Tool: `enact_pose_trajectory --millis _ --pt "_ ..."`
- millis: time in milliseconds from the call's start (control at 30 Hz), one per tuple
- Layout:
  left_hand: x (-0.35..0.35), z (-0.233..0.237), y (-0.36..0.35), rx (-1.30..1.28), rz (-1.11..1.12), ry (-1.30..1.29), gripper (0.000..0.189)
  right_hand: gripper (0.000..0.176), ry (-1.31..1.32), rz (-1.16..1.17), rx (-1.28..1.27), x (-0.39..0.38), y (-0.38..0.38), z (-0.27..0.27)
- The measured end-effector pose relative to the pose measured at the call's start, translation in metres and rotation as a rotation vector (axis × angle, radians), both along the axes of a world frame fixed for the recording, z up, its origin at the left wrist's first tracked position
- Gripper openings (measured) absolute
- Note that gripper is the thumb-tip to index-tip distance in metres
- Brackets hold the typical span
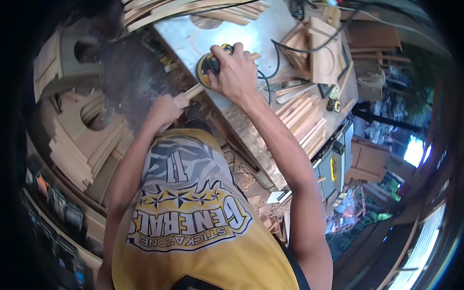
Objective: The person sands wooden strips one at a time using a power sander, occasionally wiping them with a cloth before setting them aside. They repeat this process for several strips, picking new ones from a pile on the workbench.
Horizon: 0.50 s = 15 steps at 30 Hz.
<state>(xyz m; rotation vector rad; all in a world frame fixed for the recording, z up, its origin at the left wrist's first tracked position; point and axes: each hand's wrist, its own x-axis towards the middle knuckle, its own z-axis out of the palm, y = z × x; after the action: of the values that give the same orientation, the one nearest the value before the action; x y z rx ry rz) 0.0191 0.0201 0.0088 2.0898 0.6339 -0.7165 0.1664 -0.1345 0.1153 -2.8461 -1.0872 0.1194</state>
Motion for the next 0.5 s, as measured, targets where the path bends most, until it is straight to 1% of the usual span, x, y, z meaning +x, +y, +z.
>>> enact_pose_trajectory --millis 67,100,167,233,300,333,400,433,500 --pt "-0.013 -0.007 -0.003 -0.002 -0.008 -0.01 0.039 0.06 -0.013 -0.039 -0.076 0.022 -0.01 0.0" --pt "-0.017 -0.007 -0.004 0.007 -0.027 -0.019 0.039 0.06 -0.021 -0.058 -0.067 0.033 -0.016 0.0" --pt "-0.025 -0.006 -0.003 0.045 -0.003 0.038 0.039 0.06 -0.026 -0.154 -0.136 0.056 -0.035 0.001" --pt "-0.032 -0.008 -0.004 0.049 0.001 0.033 0.04 0.06 0.026 -0.245 -0.149 0.08 -0.053 0.003" --pt "-0.04 -0.008 -0.004 0.044 -0.011 0.03 0.041 0.06 -0.081 -0.213 -0.098 0.103 -0.074 0.001" --pt "-0.042 -0.007 -0.003 0.05 -0.004 0.048 0.042 0.06 -0.09 -0.228 -0.095 0.106 -0.084 0.005" --pt "-0.041 -0.008 -0.002 0.061 0.023 0.068 0.044 0.06 -0.211 -0.209 -0.136 0.117 -0.09 0.011" --pt "-0.041 -0.006 0.001 0.062 0.013 0.084 0.046 0.059 -0.121 -0.271 -0.056 0.123 -0.094 0.016" --pt "-0.04 -0.008 0.006 0.069 -0.001 0.098 0.048 0.059 -0.103 -0.288 0.057 0.124 -0.099 0.021"
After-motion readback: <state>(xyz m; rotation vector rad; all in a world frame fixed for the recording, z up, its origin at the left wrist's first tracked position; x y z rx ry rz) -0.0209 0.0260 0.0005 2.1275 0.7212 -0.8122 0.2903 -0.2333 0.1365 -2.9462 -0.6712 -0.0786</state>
